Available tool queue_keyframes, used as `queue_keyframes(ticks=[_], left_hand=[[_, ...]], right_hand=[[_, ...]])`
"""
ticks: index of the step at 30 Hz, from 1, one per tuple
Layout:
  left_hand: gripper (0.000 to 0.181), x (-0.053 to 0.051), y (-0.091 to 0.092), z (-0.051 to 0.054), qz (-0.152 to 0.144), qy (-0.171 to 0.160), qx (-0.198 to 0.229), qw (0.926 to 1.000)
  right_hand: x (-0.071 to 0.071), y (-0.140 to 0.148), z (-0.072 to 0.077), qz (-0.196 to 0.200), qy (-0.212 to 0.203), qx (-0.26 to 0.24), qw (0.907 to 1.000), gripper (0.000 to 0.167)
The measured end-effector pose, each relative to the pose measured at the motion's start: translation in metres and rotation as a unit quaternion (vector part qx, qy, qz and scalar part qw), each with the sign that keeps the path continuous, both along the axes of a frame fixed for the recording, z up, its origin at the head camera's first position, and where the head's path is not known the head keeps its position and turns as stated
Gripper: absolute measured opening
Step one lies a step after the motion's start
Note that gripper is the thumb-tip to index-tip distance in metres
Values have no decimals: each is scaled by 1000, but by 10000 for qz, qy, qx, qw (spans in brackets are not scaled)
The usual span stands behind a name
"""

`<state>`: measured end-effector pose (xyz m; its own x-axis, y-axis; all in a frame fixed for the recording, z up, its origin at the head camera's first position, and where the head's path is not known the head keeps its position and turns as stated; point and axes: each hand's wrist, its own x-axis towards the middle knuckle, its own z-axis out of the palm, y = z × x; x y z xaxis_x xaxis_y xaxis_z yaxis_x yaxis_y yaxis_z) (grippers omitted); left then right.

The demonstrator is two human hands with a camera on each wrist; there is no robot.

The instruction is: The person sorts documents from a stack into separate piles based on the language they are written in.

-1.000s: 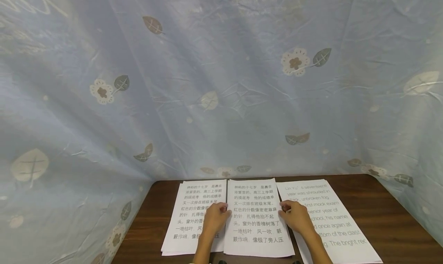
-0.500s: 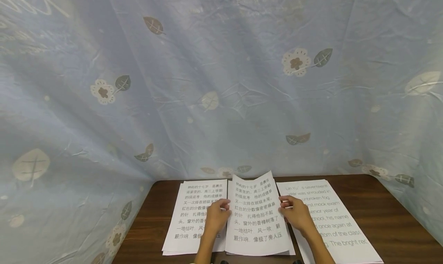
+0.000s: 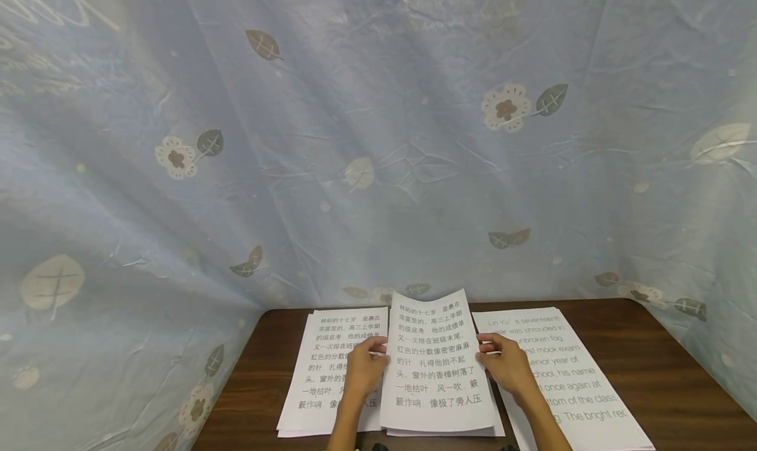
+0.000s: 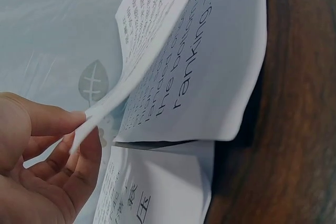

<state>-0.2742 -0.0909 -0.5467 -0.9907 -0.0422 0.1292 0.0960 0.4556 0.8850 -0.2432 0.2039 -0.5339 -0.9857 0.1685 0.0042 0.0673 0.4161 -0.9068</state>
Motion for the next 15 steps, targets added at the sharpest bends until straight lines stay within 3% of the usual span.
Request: queue_keyframes(ticks=[8, 15], left_hand=[[35, 0, -3, -1, 41, -63, -8, 10000], [36, -2, -17, -2, 54, 18, -59, 10000]], right_hand=[[1, -4, -2, -1, 22, -18, 10000, 42], [0, -17, -5, 62, 84, -182, 9998, 42]])
